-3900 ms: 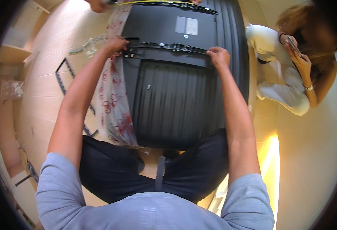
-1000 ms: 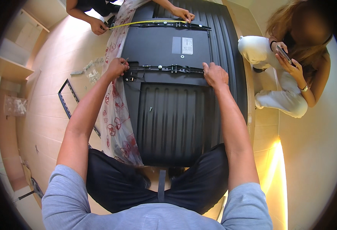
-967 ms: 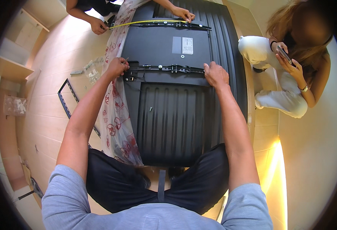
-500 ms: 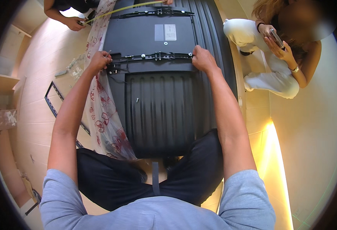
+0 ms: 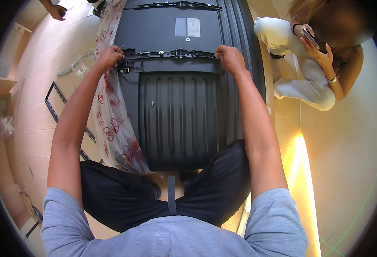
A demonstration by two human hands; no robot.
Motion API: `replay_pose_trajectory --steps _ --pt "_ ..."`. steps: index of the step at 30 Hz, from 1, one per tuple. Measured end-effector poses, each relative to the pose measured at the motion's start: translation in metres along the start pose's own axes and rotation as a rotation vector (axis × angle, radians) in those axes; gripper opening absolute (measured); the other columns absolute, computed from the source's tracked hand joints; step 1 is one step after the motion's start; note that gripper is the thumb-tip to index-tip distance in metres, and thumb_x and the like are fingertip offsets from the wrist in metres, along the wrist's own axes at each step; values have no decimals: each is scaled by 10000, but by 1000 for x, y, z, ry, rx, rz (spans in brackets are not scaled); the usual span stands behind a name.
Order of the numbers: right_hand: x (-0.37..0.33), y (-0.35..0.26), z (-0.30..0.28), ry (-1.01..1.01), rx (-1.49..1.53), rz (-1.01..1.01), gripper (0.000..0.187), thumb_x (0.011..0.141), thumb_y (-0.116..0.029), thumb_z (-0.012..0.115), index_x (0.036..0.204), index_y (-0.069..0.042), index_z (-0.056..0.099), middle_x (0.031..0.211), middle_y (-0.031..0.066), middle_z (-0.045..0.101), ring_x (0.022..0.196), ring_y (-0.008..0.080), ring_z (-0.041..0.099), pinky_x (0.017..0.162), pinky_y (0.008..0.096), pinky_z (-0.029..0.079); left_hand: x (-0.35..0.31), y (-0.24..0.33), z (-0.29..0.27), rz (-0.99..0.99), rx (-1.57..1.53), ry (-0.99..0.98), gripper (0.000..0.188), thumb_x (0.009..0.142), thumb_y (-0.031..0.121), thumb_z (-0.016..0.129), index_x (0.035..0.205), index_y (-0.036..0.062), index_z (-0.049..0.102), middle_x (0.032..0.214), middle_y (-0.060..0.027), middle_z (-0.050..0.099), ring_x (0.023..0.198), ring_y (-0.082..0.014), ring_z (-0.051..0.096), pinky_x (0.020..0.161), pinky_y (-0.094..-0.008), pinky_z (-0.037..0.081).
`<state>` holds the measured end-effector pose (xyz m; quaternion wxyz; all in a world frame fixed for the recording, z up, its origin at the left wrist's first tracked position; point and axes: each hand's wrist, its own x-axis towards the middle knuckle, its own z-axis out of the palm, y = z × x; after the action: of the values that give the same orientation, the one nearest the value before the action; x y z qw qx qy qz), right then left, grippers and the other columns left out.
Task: The person assembles a TV stand by attaching metal brackets to the back of a flat-screen TV using screws and a screwdriver. They work on the floor with two other people nearby.
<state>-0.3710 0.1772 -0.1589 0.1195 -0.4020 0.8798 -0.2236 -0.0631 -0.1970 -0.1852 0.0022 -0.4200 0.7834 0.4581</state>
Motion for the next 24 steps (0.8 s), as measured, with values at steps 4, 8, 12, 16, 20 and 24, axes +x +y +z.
replay_pose_trajectory --steps 4,8,12,16,20,24 --pt "1 2 -1 -6 63 -52 143 938 -155 706 1022 -51 757 941 175 754 922 353 725 820 445 547 0 0 -2 11 -20 -11 129 851 115 733 955 63 677 735 -26 622 536 -124 540 455 -298 378" --pt "2 1 -4 -1 -23 -109 141 943 -163 706 999 -40 745 934 179 750 914 373 716 806 453 544 -2 -1 -4 14 -50 -19 149 845 112 738 979 73 687 748 -17 630 546 -122 543 461 -301 378" --pt "0 -4 -4 -11 -163 -147 147 959 -186 692 979 -40 688 975 174 732 958 412 682 816 484 525 -3 0 -3 -7 -95 -3 143 818 71 725 954 48 691 721 -34 641 521 -138 553 446 -316 383" --pt "2 -7 0 -29 -285 -154 190 1011 -233 608 989 -44 605 1049 184 691 1060 425 646 863 517 505 -2 -1 -5 -11 -102 -39 161 816 78 733 970 58 691 732 -23 632 539 -129 550 464 -306 380" --pt "3 -12 9 -12 -382 -120 279 1060 -302 507 1010 -40 585 1067 194 683 1094 426 639 894 537 505 -2 -3 -7 -11 -86 -59 167 840 97 733 999 70 691 774 -18 646 559 -115 547 483 -291 377" --pt "0 -21 13 -31 -461 -10 406 1081 -391 448 1001 -40 635 1057 205 710 1072 433 653 905 549 510 -2 -2 -8 -14 -67 -53 164 844 90 729 1002 68 688 774 -19 643 556 -113 544 482 -291 379"
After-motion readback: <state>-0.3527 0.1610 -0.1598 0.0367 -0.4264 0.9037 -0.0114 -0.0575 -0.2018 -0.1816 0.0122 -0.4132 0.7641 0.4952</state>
